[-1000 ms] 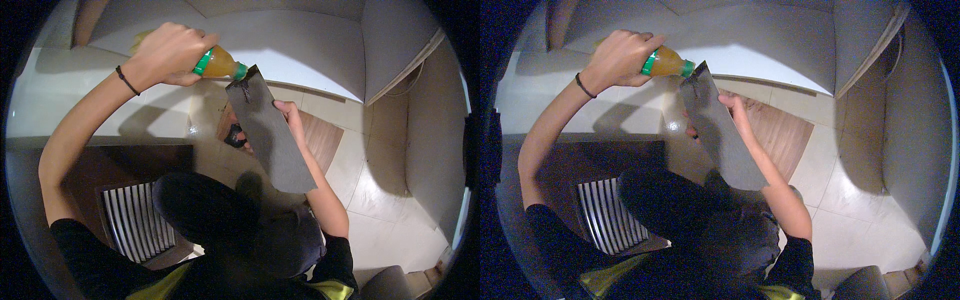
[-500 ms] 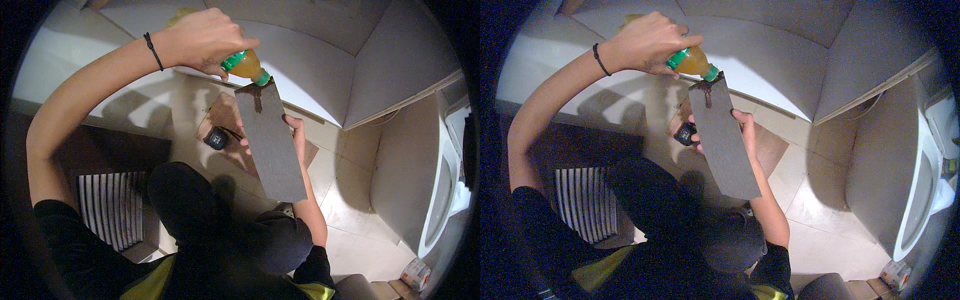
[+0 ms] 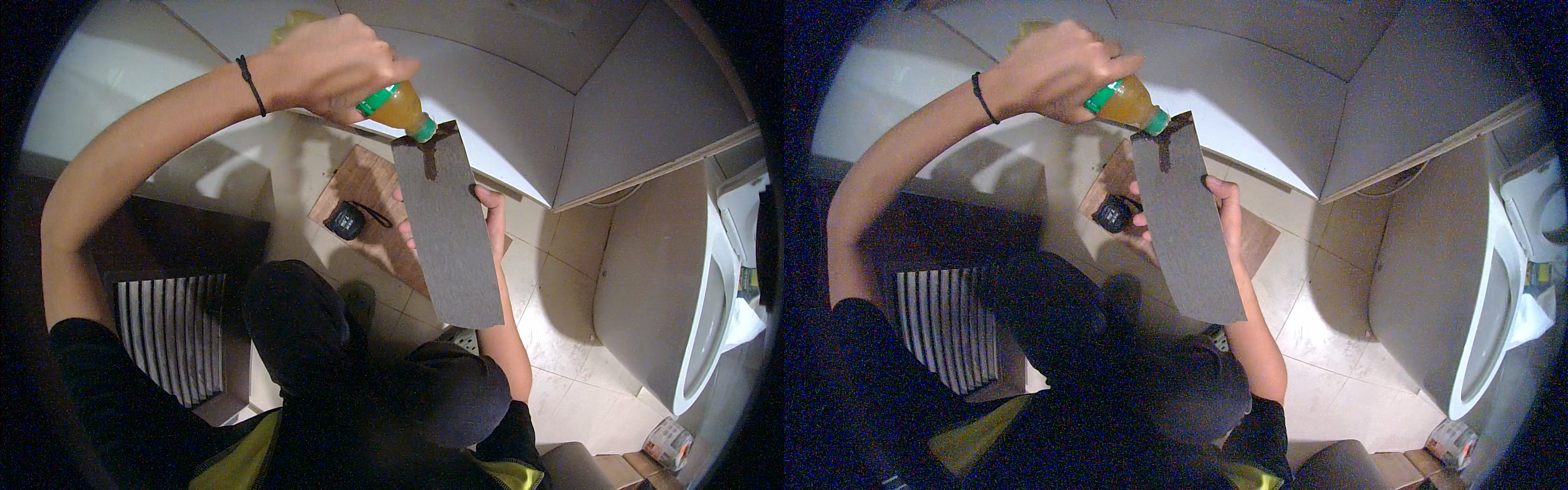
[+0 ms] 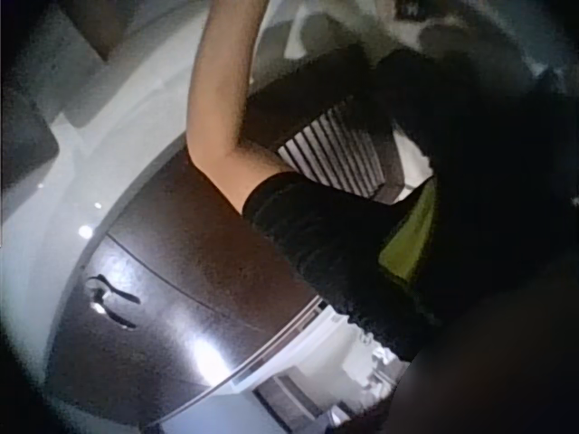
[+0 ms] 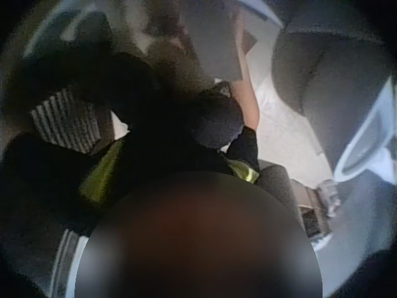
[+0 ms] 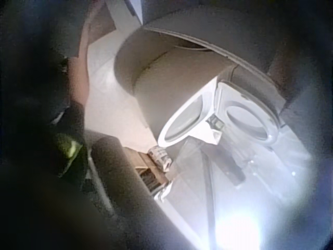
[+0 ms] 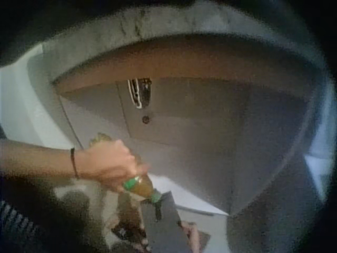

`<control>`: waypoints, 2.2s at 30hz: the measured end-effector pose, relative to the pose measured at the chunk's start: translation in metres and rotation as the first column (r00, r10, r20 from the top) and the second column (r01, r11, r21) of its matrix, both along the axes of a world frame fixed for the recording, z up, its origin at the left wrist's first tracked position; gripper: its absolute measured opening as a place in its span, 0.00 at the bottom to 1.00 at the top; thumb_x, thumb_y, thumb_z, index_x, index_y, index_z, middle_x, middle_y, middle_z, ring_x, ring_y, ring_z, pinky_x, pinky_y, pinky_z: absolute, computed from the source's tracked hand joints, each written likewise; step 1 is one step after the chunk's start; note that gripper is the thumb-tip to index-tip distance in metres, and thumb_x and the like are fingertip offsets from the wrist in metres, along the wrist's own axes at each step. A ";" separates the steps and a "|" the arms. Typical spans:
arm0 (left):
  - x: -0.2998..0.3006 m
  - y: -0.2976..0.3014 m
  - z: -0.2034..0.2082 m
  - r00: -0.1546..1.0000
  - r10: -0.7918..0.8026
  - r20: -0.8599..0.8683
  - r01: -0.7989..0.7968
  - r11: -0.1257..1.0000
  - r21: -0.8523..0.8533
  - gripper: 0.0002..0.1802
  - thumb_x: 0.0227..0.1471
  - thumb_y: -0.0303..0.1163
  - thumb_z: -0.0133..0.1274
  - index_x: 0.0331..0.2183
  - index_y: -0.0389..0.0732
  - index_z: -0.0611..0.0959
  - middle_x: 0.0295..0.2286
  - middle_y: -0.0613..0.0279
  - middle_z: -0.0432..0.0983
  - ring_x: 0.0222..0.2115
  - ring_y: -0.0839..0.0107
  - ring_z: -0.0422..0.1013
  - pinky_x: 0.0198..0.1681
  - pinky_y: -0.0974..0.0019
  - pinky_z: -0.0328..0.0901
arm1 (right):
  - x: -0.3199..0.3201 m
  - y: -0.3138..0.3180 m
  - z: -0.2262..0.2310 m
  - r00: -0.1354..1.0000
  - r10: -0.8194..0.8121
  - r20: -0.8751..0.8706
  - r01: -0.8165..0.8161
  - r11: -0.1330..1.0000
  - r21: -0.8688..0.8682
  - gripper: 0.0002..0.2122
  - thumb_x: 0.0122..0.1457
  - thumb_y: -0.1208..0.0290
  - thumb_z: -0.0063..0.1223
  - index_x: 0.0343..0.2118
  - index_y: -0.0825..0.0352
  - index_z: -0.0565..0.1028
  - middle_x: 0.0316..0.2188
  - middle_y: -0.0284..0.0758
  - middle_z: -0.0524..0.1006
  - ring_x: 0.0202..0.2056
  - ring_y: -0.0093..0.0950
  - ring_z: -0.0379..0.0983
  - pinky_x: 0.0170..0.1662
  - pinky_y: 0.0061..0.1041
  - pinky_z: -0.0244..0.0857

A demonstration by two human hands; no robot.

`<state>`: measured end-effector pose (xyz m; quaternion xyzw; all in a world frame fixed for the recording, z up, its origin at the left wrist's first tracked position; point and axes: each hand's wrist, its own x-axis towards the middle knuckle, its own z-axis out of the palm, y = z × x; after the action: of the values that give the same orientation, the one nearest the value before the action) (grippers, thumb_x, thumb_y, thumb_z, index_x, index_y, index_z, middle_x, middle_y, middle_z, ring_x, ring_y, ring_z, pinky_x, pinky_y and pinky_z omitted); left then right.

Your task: The person pours a yellow liquid from a plastic bottle onto a grey rectangular tile. They repeatedly apply the liquid to the tile's surface and edges, then inspect the tile by holding it up to the light. The person also uses a tape measure to measure the tile.

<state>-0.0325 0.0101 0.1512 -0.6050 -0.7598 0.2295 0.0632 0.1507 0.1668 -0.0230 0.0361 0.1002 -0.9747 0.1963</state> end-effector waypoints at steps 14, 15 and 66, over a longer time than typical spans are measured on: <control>0.005 -0.011 0.001 1.000 0.008 -0.008 -0.007 0.999 0.044 0.23 0.27 0.31 0.65 0.32 0.41 0.76 0.20 0.54 0.76 0.24 0.54 0.77 0.27 0.56 0.72 | -0.002 -0.002 0.002 0.999 0.020 -0.047 -0.017 0.998 0.056 0.38 0.56 0.44 0.35 0.60 0.74 0.58 0.51 0.54 0.70 0.35 0.42 0.78 0.32 0.34 0.78; 0.005 -0.012 0.002 1.000 0.030 -0.004 -0.030 0.999 0.027 0.25 0.28 0.32 0.64 0.34 0.42 0.75 0.21 0.54 0.76 0.25 0.53 0.76 0.27 0.55 0.71 | -0.002 -0.002 0.002 0.999 0.009 -0.036 -0.008 1.000 0.027 0.39 0.56 0.44 0.35 0.61 0.76 0.56 0.52 0.58 0.68 0.35 0.44 0.78 0.32 0.35 0.79; 0.104 -0.013 -0.081 -0.376 -0.435 0.818 -0.708 0.705 0.050 0.32 0.41 0.35 0.66 0.48 0.36 0.73 0.41 0.53 0.75 0.40 0.63 0.73 0.52 0.56 0.64 | 0.008 0.060 0.023 0.834 -0.525 -0.171 0.551 0.768 0.327 0.31 0.52 0.51 0.44 0.52 0.73 0.68 0.49 0.48 0.72 0.43 0.41 0.74 0.49 0.43 0.67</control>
<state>0.0713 -0.0024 0.0706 -0.3087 -0.5573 -0.6494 -0.4151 0.1582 0.2266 0.0000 0.0648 0.2705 -0.9548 -0.1047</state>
